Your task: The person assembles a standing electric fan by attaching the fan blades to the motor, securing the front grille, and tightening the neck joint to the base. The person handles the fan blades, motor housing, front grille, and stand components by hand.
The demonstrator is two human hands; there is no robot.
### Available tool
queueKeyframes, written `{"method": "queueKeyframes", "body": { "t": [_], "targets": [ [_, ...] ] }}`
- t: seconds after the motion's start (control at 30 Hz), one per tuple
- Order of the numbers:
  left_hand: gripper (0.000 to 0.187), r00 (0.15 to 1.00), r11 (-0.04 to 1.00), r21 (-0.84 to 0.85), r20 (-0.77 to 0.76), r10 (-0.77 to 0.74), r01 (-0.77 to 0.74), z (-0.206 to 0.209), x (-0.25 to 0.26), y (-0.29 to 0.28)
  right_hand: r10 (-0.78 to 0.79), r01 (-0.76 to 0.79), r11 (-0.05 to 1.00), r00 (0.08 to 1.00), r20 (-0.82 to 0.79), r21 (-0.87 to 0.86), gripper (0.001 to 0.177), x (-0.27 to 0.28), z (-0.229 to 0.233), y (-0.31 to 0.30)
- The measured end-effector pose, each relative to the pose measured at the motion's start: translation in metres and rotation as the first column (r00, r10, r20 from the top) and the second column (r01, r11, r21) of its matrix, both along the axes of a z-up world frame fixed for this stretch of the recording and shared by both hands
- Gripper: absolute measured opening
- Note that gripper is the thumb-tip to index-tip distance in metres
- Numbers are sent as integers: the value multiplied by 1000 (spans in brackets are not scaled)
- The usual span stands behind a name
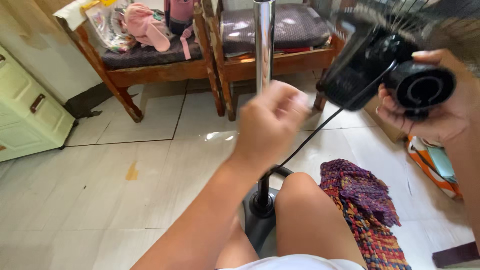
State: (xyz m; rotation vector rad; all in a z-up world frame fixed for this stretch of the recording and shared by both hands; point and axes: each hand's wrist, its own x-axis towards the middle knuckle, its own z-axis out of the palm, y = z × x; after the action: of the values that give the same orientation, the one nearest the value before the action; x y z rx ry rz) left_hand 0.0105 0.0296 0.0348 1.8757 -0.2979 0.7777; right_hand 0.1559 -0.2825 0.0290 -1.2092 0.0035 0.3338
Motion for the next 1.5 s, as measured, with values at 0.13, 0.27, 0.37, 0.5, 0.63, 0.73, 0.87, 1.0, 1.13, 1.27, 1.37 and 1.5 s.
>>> {"method": "queueKeyframes", "body": {
  "t": [0.13, 0.27, 0.37, 0.5, 0.63, 0.73, 0.87, 1.0, 1.13, 1.27, 1.37, 1.5],
  "targets": [
    [32, 972, 962, -135, -42, 233, -236, -4, 6, 23, 118, -124, 988, 991, 67, 96, 59, 12, -7, -7],
    [66, 910, 947, 64, 304, 282, -315, -4, 24, 30, 93, -87, 991, 994, -52, 100, 55, 9, -44, -18],
    [82, 968, 989, 9, 206, 144, -149, 9, 46, 25, 15, 7, 996, 968, -252, 85, 51, -1, -85, -17],
    [66, 958, 986, -40, 231, 167, -162, 26, 78, 18, -155, 189, 981, 894, -420, 42, 41, -29, -128, -12],
    [51, 977, 995, -72, 196, 80, -67, 28, 93, 22, -247, 265, 963, 809, -533, -43, 48, -52, -143, -16],
    [45, 939, 997, -43, 335, 72, -61, 27, 93, 26, -234, 272, 962, 805, -546, -11, 50, -54, -141, -18],
    [30, 970, 928, -283, 100, -222, 241, 24, 86, 29, -167, 195, 981, 857, -487, 7, 53, -42, -136, -17],
    [27, 953, 897, -332, 25, -302, 293, 15, 81, 31, -15, 72, 987, 931, -365, 143, 58, -31, -132, -15],
    [25, 968, 931, -274, 1, -249, 240, 5, 82, 33, -173, 191, 982, 889, -424, -1, 56, -32, -129, -12],
    [25, 990, 976, -165, 25, -141, 143, -7, 79, 34, -164, 204, 978, 879, -448, 41, 55, -40, -133, -6],
    [27, 995, 991, -92, 41, -92, 95, -12, 77, 35, -202, 250, 968, 845, -496, 32, 53, -49, -138, -4],
    [29, 998, 998, -45, 46, -51, 53, -16, 74, 37, -240, 293, 956, 817, -524, 19, 52, -54, -137, -6]
  ]
}}
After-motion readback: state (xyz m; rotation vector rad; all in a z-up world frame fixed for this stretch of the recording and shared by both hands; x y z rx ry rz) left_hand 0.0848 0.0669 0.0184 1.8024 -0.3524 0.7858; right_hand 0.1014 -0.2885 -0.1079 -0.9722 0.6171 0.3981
